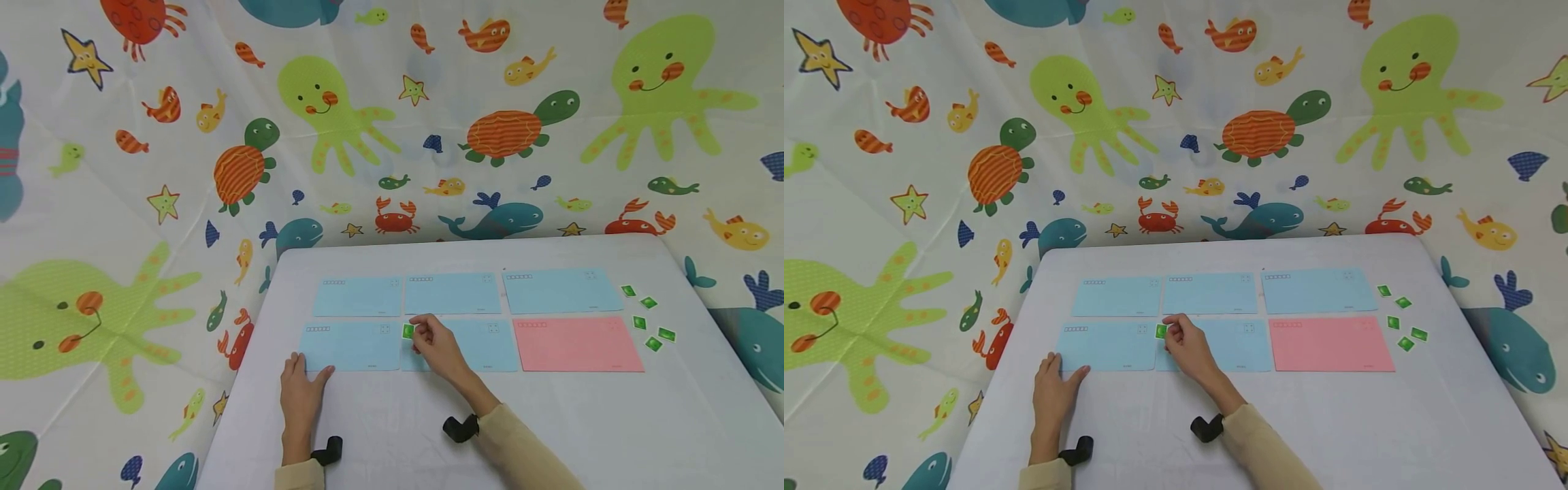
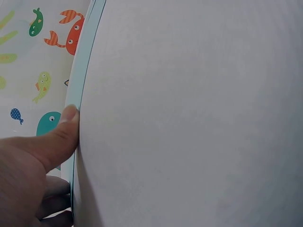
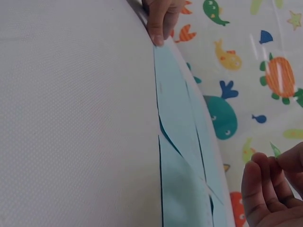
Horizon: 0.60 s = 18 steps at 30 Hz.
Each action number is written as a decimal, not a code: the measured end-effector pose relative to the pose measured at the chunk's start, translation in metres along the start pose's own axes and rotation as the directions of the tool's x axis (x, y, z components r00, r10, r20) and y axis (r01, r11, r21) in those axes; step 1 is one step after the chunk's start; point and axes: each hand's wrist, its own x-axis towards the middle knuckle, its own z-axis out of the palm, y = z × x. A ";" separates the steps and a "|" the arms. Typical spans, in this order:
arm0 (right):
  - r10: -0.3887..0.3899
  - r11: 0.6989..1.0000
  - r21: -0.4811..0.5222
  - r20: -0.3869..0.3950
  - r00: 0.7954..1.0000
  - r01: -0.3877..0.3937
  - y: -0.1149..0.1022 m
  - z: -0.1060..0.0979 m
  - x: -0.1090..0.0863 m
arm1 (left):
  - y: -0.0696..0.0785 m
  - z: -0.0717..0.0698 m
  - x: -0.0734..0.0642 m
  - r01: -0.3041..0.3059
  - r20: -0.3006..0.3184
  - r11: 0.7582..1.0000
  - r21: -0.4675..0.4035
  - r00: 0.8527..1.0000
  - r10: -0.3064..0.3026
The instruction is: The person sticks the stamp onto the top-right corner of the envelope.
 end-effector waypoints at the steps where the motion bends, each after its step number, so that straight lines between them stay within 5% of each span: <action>1: -0.003 1.000 -0.001 0.000 1.000 0.003 0.000 0.000 0.000 | 0.000 0.000 0.000 0.003 0.003 1.000 -0.001 1.000 -0.003; 18: 0.005 1.000 -0.001 0.023 1.000 -0.005 0.001 0.007 0.005 | -0.001 0.001 0.001 0.001 0.005 1.000 0.005 1.000 -0.001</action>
